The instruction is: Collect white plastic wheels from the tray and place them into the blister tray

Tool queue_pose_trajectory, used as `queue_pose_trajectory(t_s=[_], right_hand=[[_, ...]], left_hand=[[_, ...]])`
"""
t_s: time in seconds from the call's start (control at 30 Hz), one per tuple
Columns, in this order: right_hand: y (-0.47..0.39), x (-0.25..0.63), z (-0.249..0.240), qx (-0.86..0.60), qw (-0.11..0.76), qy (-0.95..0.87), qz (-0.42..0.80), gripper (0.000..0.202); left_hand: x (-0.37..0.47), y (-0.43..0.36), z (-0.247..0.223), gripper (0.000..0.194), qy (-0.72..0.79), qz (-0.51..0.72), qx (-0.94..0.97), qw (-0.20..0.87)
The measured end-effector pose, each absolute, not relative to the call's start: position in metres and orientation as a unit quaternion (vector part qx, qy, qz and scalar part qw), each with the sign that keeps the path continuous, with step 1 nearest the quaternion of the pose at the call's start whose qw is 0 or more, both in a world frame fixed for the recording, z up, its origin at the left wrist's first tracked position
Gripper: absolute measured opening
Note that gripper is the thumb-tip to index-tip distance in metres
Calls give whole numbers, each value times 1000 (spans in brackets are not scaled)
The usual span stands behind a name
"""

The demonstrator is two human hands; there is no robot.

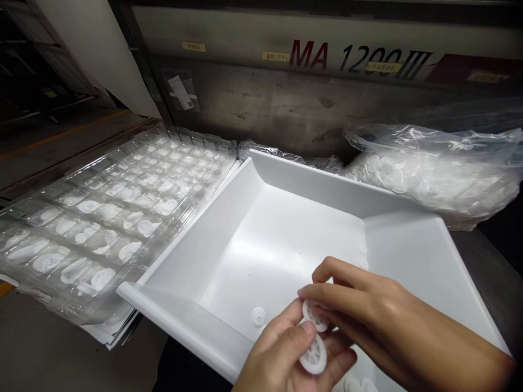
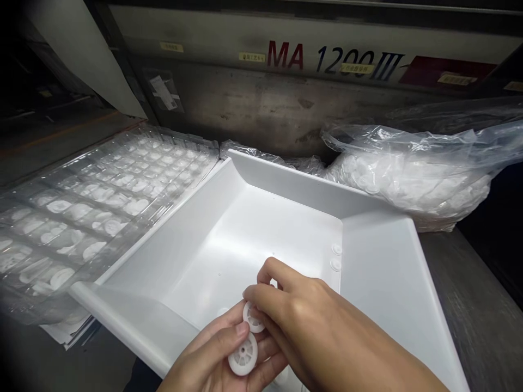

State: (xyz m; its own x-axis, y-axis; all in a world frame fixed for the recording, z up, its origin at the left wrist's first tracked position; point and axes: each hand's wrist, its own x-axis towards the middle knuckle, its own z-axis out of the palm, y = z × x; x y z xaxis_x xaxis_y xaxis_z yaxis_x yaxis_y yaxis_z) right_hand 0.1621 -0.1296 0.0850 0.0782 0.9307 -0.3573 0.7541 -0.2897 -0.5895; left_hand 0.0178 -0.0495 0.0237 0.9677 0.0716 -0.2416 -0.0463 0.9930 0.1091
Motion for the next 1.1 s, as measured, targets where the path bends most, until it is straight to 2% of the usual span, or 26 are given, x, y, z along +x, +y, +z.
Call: queue_pose_trajectory(t_s=[0.2,0.43,0.67,0.87,1.1], right_hand=[[-134,165,88,-722,144,-588,336,29],[-135,170,92,-713,246,-601,265,17],[-131,165,88,-712,239,-590,297,20],[-127,161,85,-727,237,-553,330,23],[-123,163,83,-754,205,-545,304,20]], left_hand=[[16,-49,23,33,131,36,43,990],[13,-48,25,36,167,72,7,983],[14,-47,36,44,219,132,-76,964],[16,-47,45,48,241,152,-35,958],[14,-46,45,49,232,151,-13,961]])
